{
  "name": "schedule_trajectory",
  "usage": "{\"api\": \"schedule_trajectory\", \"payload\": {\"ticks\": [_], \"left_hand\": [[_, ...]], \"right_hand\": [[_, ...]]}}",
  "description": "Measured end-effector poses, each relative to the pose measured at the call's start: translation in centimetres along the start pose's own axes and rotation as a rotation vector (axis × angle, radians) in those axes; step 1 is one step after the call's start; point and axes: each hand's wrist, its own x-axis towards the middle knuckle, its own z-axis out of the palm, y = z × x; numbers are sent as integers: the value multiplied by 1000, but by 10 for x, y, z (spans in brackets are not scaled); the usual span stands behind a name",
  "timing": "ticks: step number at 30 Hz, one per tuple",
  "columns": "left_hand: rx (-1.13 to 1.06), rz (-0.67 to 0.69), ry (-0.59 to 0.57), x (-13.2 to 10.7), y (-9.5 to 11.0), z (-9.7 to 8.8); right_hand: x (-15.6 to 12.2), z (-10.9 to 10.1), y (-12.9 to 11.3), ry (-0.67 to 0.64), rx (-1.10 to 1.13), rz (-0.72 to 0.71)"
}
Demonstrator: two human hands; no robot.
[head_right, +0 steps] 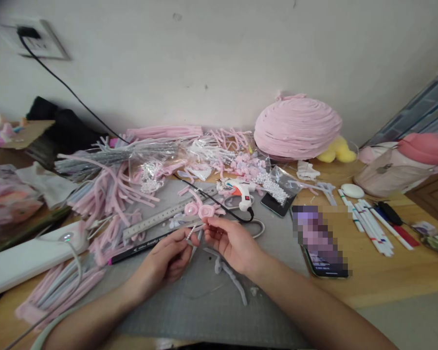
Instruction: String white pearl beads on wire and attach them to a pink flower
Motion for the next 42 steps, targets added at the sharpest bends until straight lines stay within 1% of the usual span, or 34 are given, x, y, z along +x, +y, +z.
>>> {"api": "schedule_trajectory", "payload": {"ticks": [2, 8, 13, 20, 26, 30, 35, 42], "left_hand": [[8, -14, -3, 0, 0, 0], [-8, -34, -2, 1, 1, 1], [-27, -32, -18, -1, 2, 3], [-49, -27, -26, -3, 1, 3], [-51, -22, -40, -3, 0, 3], [-39, -15, -55, -3, -1, 2], [-29, -14, -60, -4, 1, 3], [-12, -6, -66, -6, 0, 2]], "right_hand": [[1, -1, 2, -26, 5, -1], [0, -3, 8, -169, 21, 58], [-1, -5, 8, -259, -9, 28], [-4, -1, 7, -295, -51, 8], [-3, -1, 9, -284, -76, 17], [-2, -2, 9, -309, -87, 4], [-2, -1, 9, -289, -111, -13], [-2, -2, 9, -300, -138, -22]]}}
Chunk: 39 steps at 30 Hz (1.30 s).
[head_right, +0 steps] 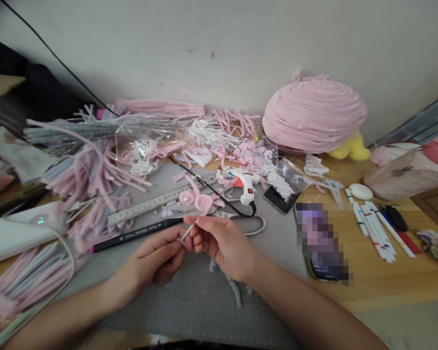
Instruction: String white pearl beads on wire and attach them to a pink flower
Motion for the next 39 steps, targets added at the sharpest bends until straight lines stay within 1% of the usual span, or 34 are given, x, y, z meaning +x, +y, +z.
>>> {"api": "schedule_trajectory", "payload": {"ticks": [5, 10, 17, 20, 25, 28, 30, 35, 39], "left_hand": [[12, 1, -16, 1, 0, 0], [5, -30, -22, 1, 2, 1], [18, -45, -27, 1, 2, 2], [31, -44, -29, 1, 2, 2], [75, -43, -32, 3, 1, 2], [79, -49, -39, 3, 2, 2], [73, -60, -31, 2, 2, 2], [23, -79, -19, 0, 3, 2], [-6, -82, -14, 0, 1, 1]], "right_hand": [[0, 0, -2, 16, -20, 11], [1, -1, -5, 41, -50, 29], [0, -4, -7, 30, -89, 34], [0, -6, -11, 27, -161, 52], [-2, -8, -17, 67, -313, 73], [-4, -7, -19, 66, -355, 72], [-4, -6, -21, 86, -309, 70], [-4, -6, -24, 188, -99, 35], [-4, -7, -23, 178, -84, 53]]}}
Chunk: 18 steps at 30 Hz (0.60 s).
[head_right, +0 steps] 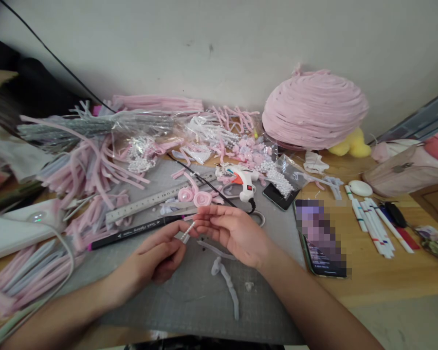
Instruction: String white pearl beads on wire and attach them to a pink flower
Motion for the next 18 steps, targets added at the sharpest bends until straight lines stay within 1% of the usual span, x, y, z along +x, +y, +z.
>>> {"api": "schedule_trajectory", "payload": {"ticks": [3, 7, 11, 18], "left_hand": [[-2, 3, 5, 0, 0, 0], [12, 7, -17, -1, 1, 0], [25, 0, -18, -2, 1, 1], [16, -2, -27, 0, 0, -1]], "right_hand": [[1, -1, 1, -2, -8, 1], [2, -2, 2, 11, -34, -16], [3, 0, 4, -15, -81, -11], [4, -1, 8, -40, 4, -36]]}}
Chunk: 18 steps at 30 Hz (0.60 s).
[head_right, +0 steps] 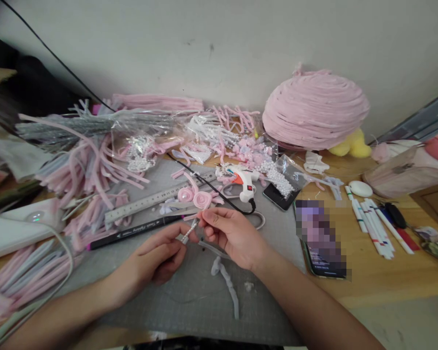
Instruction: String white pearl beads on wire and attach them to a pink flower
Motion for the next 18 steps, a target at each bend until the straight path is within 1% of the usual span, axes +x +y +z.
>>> {"api": "schedule_trajectory", "payload": {"ticks": [4, 10, 18], "left_hand": [[12, 1, -10, 0, 0, 0], [9, 4, 4, 0, 0, 1], [-20, 19, 26, 0, -1, 0]], "right_hand": [[0, 3, 2, -9, 13, 28], [-1, 6, 6, -42, 2, 52], [0, 5, 7, -4, -84, 44]]}}
